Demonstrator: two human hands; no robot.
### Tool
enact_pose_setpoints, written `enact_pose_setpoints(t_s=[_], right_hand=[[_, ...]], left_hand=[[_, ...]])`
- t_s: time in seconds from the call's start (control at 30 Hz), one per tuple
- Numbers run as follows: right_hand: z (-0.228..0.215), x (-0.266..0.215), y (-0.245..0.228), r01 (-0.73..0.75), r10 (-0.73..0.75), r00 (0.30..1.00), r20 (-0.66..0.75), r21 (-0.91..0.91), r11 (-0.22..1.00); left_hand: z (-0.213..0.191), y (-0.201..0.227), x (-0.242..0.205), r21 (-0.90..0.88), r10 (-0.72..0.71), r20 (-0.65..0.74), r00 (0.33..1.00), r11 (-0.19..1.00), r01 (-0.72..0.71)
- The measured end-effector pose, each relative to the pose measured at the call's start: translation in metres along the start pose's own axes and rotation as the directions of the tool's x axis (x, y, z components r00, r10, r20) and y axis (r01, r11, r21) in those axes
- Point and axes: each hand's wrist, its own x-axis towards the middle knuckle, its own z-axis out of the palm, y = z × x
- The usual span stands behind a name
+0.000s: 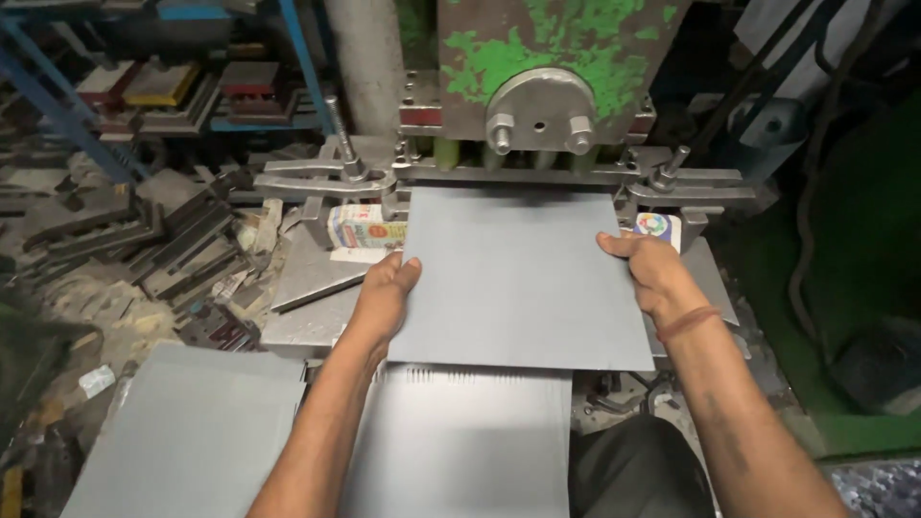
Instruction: The person operates a metal stamping machine to process and sort metal sheets.
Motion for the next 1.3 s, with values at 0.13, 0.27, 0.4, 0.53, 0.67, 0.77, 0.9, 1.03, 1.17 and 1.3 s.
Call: enact_pose_setpoints(t_s=[0.13, 0.27, 0.4, 0.53, 0.67, 0.77, 0.9, 1.03, 1.17, 1.3], right_hand=[[-0.005, 0.005, 0.004, 0.022, -0.023, 0.998, 0.051, 0.038, 0.999], [-0.001, 0.002, 0.000, 0.000, 0.000, 1.000, 0.014, 0.009, 1.000], [-0.009, 0.014, 0.008, 0.015, -0.018, 0.999, 0.040, 0.073, 0.997], [-0.004, 0.007, 0.005, 0.021, -0.024, 0.998, 0.050, 0.070, 0.997], [0.006, -0.013, 0.004, 0.009, -0.009, 1.000, -0.015, 0.038, 0.999], [0.007, -0.040, 0.012, 0.020, -0.023, 0.997, -0.078, -0.035, 0.999], [-0.015, -0.075, 0.057, 0.054, -0.065, 0.998, -0.023, -0.331, 0.942], [0.049, -0.173, 0.048, 0.430, -0.703, 0.711, -0.026, -0.774, 0.464], [0.125, -0.215, 0.005, 0.642, -0.878, 0.279, 0.388, -0.756, -0.130], [0.124, -0.192, 0.007, 0.686, -0.601, 0.548, 0.583, -0.724, -0.077]], left_hand=[[-0.001, -0.005, 0.005, 0.011, 0.044, -0.006, 0.999, 0.999, -0.044], [-0.002, -0.007, 0.007, 0.068, 0.029, -0.020, 0.999, 0.997, -0.027], [-0.004, -0.009, 0.010, 0.053, 0.029, -0.026, 0.999, 0.998, -0.028], [-0.007, -0.014, 0.011, 0.005, 0.065, 0.002, 0.998, 0.998, -0.065], [-0.002, -0.010, 0.004, -0.019, 0.039, -0.040, 0.998, 0.999, -0.040], [-0.008, -0.015, -0.007, -0.085, 0.034, -0.061, 0.998, 0.996, -0.039], [-0.038, -0.027, -0.052, 0.049, 0.034, -0.017, 0.999, 0.998, -0.033], [-0.103, -0.032, -0.075, 0.253, -0.050, 0.076, 0.996, 0.967, 0.029], [-0.051, 0.081, -0.097, 0.802, 0.017, 0.221, 0.975, 0.565, -0.191], [-0.008, 0.113, -0.113, 0.919, 0.067, 0.261, 0.963, 0.288, -0.269]])
